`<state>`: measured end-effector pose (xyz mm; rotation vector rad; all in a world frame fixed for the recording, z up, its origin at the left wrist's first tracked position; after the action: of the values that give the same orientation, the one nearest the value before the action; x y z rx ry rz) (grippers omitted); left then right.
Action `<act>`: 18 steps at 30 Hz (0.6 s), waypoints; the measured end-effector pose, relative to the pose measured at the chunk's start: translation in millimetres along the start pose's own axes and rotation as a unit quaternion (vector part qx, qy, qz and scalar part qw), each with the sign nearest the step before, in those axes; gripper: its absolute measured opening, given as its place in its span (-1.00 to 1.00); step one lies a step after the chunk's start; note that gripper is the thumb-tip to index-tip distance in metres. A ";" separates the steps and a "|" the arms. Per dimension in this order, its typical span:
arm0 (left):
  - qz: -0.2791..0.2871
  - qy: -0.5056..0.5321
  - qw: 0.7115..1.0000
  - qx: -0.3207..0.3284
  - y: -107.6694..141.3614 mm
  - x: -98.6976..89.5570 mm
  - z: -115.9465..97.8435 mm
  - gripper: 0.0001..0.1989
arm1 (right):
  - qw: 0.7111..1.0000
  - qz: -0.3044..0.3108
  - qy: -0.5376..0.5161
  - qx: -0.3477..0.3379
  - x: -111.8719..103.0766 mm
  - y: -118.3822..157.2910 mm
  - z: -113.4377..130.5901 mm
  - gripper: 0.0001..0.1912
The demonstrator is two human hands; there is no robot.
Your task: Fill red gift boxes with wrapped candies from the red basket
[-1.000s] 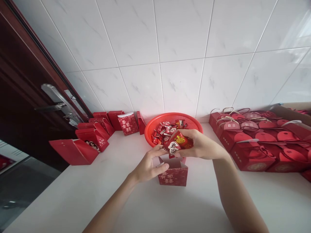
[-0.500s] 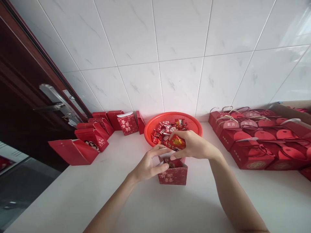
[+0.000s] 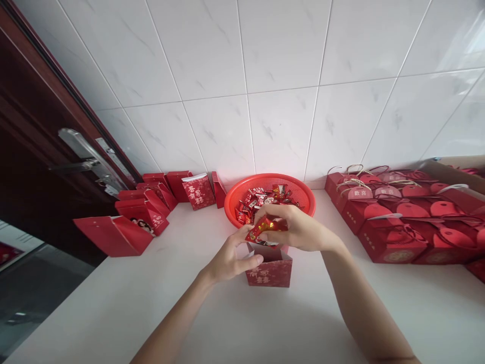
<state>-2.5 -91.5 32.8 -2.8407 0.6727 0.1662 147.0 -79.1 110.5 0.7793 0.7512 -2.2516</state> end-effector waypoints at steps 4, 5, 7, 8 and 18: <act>-0.013 -0.006 1.000 0.003 0.6 -1.6 -0.5 -0.52 | 0.997 0.043 0.060 0.007 10.1 -2.3 -2.1 -0.86; -0.007 -0.015 1.000 0.006 0.4 -1.1 -1.2 -0.55 | 0.994 0.056 0.088 0.015 11.7 -2.0 -2.9 -0.88; 0.006 -0.023 1.000 0.012 -0.3 0.2 -2.5 -0.60 | 0.985 0.070 0.152 0.039 12.7 -0.3 -4.1 -0.91; 0.010 -0.022 1.000 0.013 -0.8 0.6 -2.9 -0.59 | 0.980 0.075 0.180 0.052 12.8 0.9 -4.3 -0.91; 0.007 -0.010 1.000 0.008 -0.5 -1.2 4.9 -0.49 | 0.932 0.062 0.344 0.101 18.4 4.3 3.8 -0.92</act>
<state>-3.6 -89.4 28.3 -2.8164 0.6861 0.1898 137.2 -91.3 99.1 1.7133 0.7447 -1.9475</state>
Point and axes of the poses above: each hand's wrist, its own y-axis away from the middle knuckle, its own x-axis out of the palm, z = x × y, the point moved 6 cm from there along -y, towards the middle knuckle, and after that the axes turned 14 degrees about y, right-handed, at the moved point
